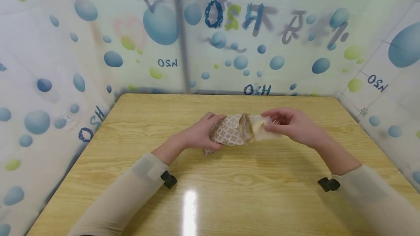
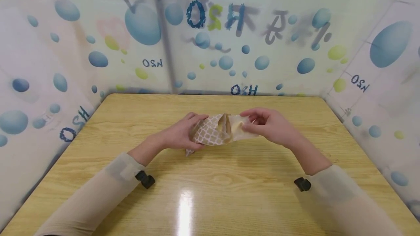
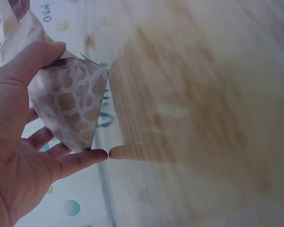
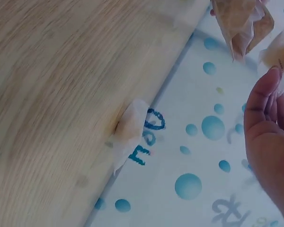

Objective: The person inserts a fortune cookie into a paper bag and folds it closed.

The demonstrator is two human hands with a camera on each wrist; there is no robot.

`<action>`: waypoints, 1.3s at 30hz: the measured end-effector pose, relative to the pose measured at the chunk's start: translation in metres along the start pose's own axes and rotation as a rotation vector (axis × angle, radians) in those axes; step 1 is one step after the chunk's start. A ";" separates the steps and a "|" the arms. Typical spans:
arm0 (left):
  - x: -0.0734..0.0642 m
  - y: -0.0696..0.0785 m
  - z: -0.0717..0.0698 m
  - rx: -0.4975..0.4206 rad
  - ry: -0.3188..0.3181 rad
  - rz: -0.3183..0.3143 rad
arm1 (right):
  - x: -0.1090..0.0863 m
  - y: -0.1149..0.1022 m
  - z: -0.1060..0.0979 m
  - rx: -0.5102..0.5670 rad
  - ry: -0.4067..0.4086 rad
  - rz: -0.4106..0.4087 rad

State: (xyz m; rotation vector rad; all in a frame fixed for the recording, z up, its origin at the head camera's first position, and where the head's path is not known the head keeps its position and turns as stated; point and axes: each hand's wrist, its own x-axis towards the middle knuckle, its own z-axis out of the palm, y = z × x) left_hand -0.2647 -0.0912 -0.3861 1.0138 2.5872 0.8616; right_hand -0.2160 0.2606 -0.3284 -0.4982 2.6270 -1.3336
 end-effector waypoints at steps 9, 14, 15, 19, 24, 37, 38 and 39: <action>0.000 0.001 0.002 -0.015 -0.003 0.005 | 0.016 -0.009 0.019 -0.168 0.003 -0.022; 0.001 0.002 0.002 -0.015 -0.001 0.008 | 0.021 -0.012 0.028 -0.278 0.028 -0.067; 0.001 0.002 0.002 -0.017 -0.002 0.007 | 0.021 -0.013 0.029 -0.290 0.034 -0.072; 0.001 0.001 0.002 -0.011 -0.001 0.010 | 0.024 -0.015 0.032 -0.309 0.055 -0.092; 0.000 0.000 0.002 -0.010 -0.001 0.005 | 0.024 -0.016 0.029 -0.338 0.066 -0.118; 0.001 0.001 0.003 -0.039 0.019 -0.008 | 0.025 -0.014 0.038 -0.369 0.121 -0.173; 0.001 0.001 0.003 -0.042 0.020 -0.009 | 0.026 -0.013 0.041 -0.374 0.127 -0.188; 0.001 0.002 0.003 -0.043 0.019 -0.012 | 0.026 -0.013 0.043 -0.377 0.130 -0.204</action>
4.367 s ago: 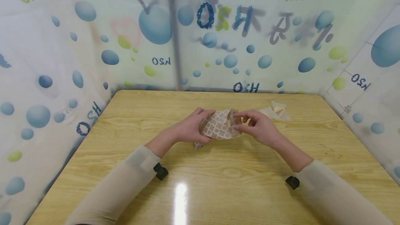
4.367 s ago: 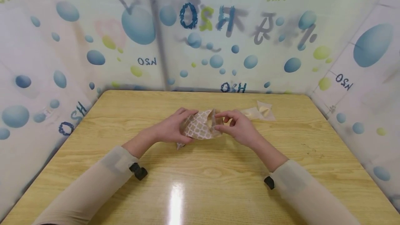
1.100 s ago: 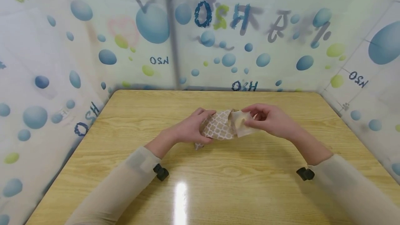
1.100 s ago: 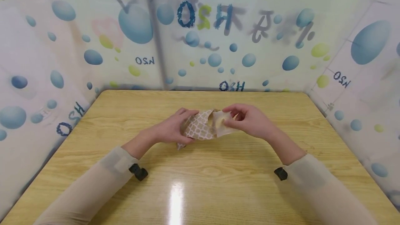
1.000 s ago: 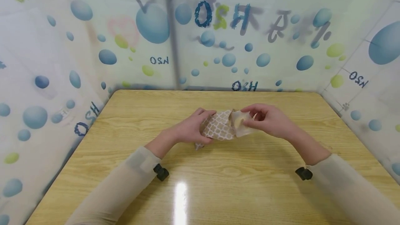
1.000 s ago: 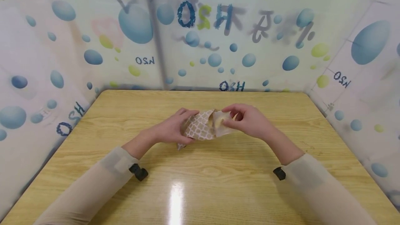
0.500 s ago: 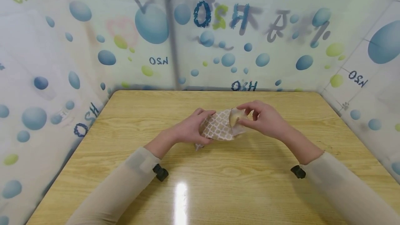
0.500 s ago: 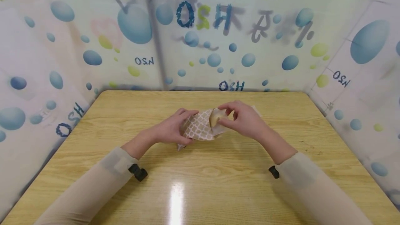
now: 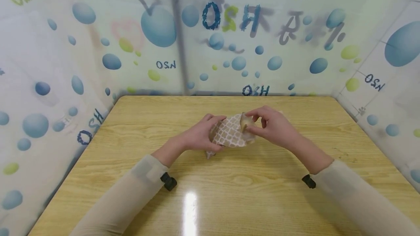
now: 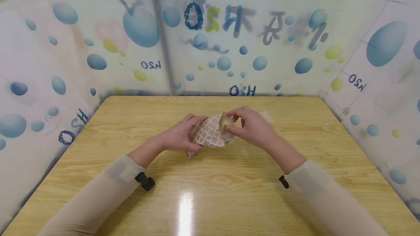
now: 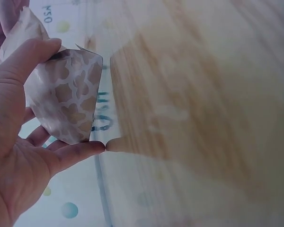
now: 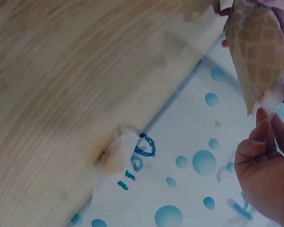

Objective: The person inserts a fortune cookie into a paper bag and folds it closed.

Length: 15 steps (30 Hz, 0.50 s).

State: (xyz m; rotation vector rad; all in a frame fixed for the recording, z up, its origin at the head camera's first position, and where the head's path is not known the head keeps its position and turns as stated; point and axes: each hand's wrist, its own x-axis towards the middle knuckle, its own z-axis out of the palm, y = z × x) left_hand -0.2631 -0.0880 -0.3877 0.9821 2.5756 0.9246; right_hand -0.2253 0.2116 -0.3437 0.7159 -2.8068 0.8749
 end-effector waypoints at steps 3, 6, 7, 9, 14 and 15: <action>-0.001 0.000 0.000 -0.005 -0.002 -0.008 | 0.001 -0.001 0.005 0.016 0.003 -0.023; -0.002 -0.001 -0.001 -0.008 -0.002 -0.011 | -0.001 0.000 0.004 0.069 0.015 0.001; -0.002 -0.001 -0.001 -0.011 0.000 -0.012 | -0.002 0.002 0.002 0.089 0.024 0.018; -0.003 -0.002 -0.001 -0.014 0.005 -0.012 | -0.006 0.006 -0.002 0.124 0.040 0.050; -0.002 -0.005 -0.002 -0.009 0.016 -0.015 | -0.015 0.018 -0.009 0.182 0.015 0.089; -0.002 -0.005 -0.002 -0.009 0.017 -0.016 | -0.016 0.020 -0.009 0.189 0.004 0.095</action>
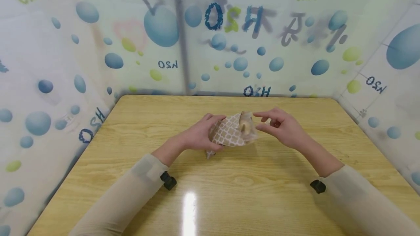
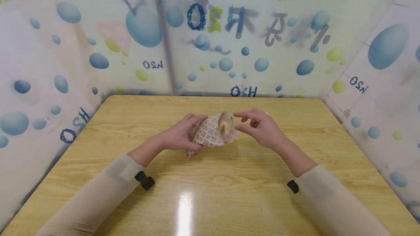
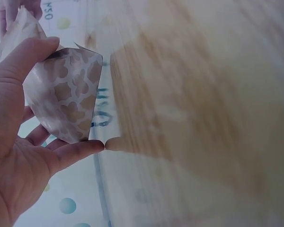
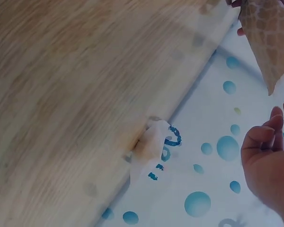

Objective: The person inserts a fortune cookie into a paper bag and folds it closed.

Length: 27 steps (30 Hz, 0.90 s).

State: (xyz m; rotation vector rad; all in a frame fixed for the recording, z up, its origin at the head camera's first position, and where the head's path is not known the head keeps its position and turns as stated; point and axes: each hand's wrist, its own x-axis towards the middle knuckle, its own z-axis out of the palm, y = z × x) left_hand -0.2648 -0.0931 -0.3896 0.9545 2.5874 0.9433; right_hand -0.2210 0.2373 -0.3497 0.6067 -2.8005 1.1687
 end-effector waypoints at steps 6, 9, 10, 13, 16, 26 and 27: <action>-0.001 0.001 0.000 -0.008 -0.010 0.002 | 0.003 0.001 0.004 -0.007 -0.029 0.010; -0.001 0.001 -0.001 -0.014 -0.011 0.004 | 0.005 0.000 0.008 0.005 -0.034 0.008; -0.001 0.001 -0.001 -0.014 -0.011 0.004 | 0.006 0.000 0.009 0.011 -0.035 0.009; -0.001 0.001 -0.001 -0.016 -0.013 0.003 | 0.007 -0.002 0.012 0.034 -0.040 0.021; 0.000 0.000 -0.001 -0.013 -0.015 -0.001 | 0.008 -0.005 0.016 0.047 -0.052 0.034; 0.001 0.000 0.000 -0.019 -0.011 0.007 | 0.013 -0.004 0.026 0.055 -0.052 0.047; 0.001 0.000 0.000 -0.019 -0.011 0.007 | 0.013 -0.004 0.026 0.056 -0.051 0.049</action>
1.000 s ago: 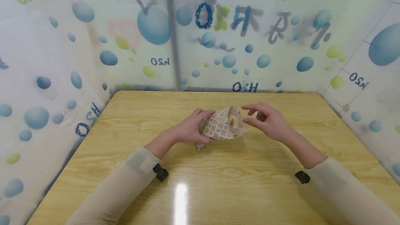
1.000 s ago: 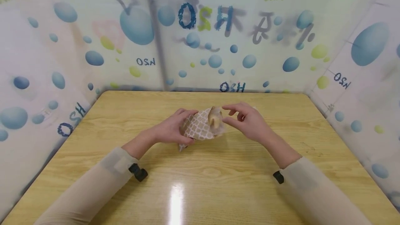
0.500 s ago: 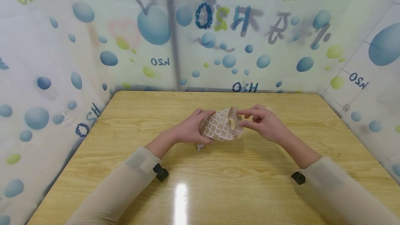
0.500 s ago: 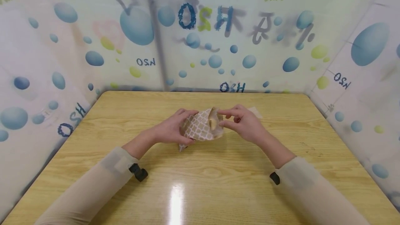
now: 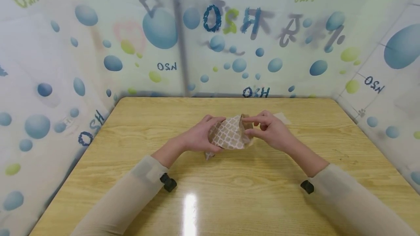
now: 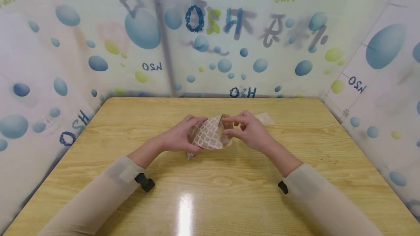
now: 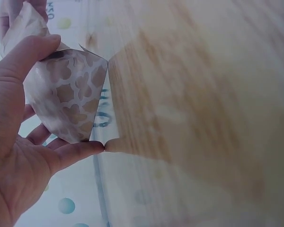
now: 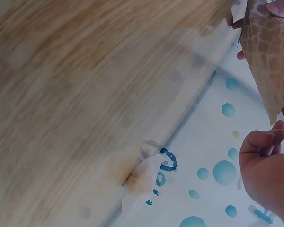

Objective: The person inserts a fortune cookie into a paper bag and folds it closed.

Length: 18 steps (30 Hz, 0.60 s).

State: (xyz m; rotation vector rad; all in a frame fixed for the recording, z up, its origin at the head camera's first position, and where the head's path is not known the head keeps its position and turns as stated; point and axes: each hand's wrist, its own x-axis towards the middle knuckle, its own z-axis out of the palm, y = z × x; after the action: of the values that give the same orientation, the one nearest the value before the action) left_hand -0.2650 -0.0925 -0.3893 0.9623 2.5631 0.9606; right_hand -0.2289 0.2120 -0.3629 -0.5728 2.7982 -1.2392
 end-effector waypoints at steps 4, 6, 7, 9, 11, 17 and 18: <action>-0.002 0.001 0.000 -0.012 -0.002 0.001 | 0.000 -0.001 0.002 -0.013 0.004 0.007; -0.002 0.001 0.001 -0.016 -0.004 0.000 | 0.000 -0.002 0.003 -0.018 0.000 0.008; -0.002 0.001 0.001 -0.021 -0.005 -0.001 | 0.000 -0.002 0.003 -0.017 -0.002 0.009; -0.003 0.001 0.001 -0.026 -0.004 -0.005 | -0.001 -0.002 0.003 -0.008 -0.004 0.008; -0.003 0.001 0.001 -0.032 0.000 -0.007 | -0.003 0.000 0.001 -0.001 0.005 0.006; -0.003 0.001 -0.001 -0.027 0.015 -0.002 | -0.006 0.019 -0.020 0.057 0.075 0.056; -0.003 0.001 -0.001 -0.023 0.017 0.001 | -0.006 0.023 -0.025 0.069 0.090 0.074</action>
State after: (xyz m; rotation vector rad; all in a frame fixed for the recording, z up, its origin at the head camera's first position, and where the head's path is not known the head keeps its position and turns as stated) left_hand -0.2629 -0.0941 -0.3877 0.9535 2.5594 1.0011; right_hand -0.2345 0.2458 -0.3633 -0.4152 2.8064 -1.3741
